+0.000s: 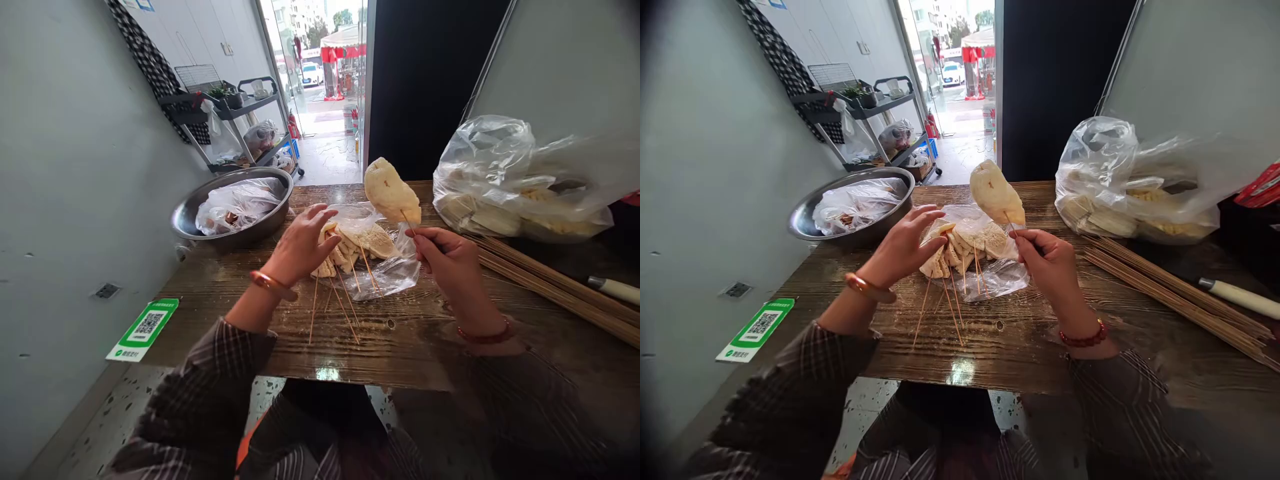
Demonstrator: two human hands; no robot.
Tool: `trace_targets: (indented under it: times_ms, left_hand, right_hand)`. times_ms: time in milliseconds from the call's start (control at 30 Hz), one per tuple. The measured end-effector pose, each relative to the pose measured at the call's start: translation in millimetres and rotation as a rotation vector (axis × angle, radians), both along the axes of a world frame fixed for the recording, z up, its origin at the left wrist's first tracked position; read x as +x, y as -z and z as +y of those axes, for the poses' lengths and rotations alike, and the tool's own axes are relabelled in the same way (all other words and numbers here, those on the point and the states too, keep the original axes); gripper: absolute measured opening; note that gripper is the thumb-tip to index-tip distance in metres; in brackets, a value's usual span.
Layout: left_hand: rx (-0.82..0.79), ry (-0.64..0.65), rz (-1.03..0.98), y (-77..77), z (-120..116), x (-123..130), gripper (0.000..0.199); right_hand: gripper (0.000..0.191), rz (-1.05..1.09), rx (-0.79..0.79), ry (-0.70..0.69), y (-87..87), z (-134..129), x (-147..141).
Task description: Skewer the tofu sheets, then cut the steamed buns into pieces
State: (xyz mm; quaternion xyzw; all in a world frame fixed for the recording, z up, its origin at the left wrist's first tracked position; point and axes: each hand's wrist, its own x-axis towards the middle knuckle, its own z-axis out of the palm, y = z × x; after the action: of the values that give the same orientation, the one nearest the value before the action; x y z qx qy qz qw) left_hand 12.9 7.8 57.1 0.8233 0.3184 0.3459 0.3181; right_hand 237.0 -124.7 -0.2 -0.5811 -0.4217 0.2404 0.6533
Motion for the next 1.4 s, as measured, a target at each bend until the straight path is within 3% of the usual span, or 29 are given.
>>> trace_targets:
  times_ms: [133, 267, 400, 533, 733, 967, 1067, 1167, 1233, 1400]
  left_hand:
    - [0.12, 0.097, 0.407, -16.6, 29, -2, 0.025]
    - [0.112, 0.08, 0.683, -2.3, 67, 10, 0.025]
    - [0.029, -0.014, 0.638, 14.3, 97, 22, 0.039]
    - [0.003, -0.064, 0.445, 15.3, 112, 23, 0.034]
    - [0.025, -0.049, 0.356, 5.3, 110, 13, 0.031]
    - [0.094, -0.001, 0.41, -2.7, 99, 13, 0.041]
    - [0.115, 0.025, 0.49, -6.3, 97, 11, 0.045]
    - [0.141, 0.042, 0.599, -6.2, 96, 5, 0.051]
    - [0.174, 0.071, 0.659, -3.9, 95, 0, 0.053]
    - [0.344, 0.045, 0.713, -2.6, 77, -1, 0.041]
  right_hand:
    - [0.027, 0.077, -0.045, -0.112, -3.4, -9, -9]
    - [0.036, 0.101, -0.094, -0.218, -6.4, -18, -19]
    - [0.039, 0.041, -0.215, -0.285, -10.7, -27, -25]
    - [0.04, 0.044, -0.297, -0.35, -9.1, -27, -31]
    - [0.037, 0.276, -0.264, -0.371, -0.5, 6, -49]
    - [0.013, 0.499, -0.239, -0.204, -1.2, 54, -73]
    - [0.022, 0.352, -0.243, -0.352, -3.8, 59, -84]
    - [0.033, -0.018, -0.23, -0.524, -4.4, 54, -85]
    - [0.033, -0.186, -0.2, -0.489, -3.3, 49, -76]
    - [0.025, -0.253, -0.185, -0.261, -2.3, 47, -32]
